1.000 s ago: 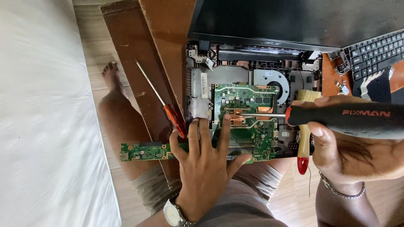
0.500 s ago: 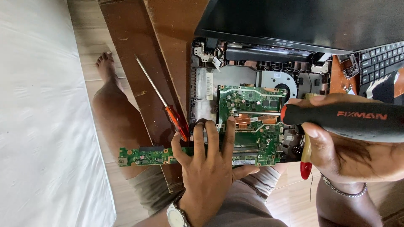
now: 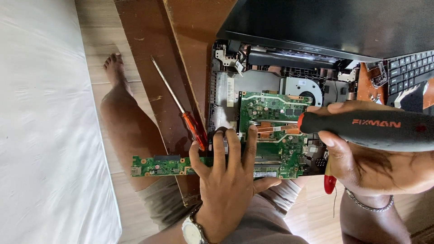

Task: The person uses a screwdriver to loosen and remove screws from the motherboard of a disassembled laptop. They then use a brush to clean dust from the motherboard and surrounding components.

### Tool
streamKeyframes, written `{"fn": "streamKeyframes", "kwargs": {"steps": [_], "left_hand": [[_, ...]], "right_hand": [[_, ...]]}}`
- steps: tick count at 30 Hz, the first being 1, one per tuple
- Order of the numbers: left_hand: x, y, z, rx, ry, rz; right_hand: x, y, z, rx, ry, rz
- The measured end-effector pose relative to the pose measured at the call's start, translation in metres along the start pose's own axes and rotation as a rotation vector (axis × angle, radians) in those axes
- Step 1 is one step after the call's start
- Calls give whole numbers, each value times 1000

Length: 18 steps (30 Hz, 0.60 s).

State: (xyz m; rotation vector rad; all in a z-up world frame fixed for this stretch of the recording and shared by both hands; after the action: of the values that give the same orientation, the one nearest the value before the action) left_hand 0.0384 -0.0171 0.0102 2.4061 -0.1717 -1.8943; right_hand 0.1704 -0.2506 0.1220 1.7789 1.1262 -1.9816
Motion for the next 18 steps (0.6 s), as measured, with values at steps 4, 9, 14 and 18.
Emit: {"fn": "streamKeyframes", "kwargs": {"steps": [4,9,14,18], "left_hand": [[2,0,1,2,5,-5],[-6,-1,-3,19,-10,-18],[-5,0,-2,38,10,-50],[-5,1,-2,60,34,-69]], "right_hand": [[0,16,1,-191,-425,334],[1,8,1,152,-154,-66],[0,11,-3,288,-321,-307],[4,28,4,1049,-370,-1074]]}}
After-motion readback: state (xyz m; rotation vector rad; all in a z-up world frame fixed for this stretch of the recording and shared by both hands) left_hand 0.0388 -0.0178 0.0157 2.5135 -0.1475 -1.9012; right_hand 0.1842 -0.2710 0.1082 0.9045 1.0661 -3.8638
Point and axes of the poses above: each hand's wrist, its own z-axis away from the middle knuckle, its own x-axis out of the palm, y = z × x, the point moved 1 cm from there along -z, towards the middle knuckle, and after that the axes turned 1 degree about x, right-handed, at the moved point
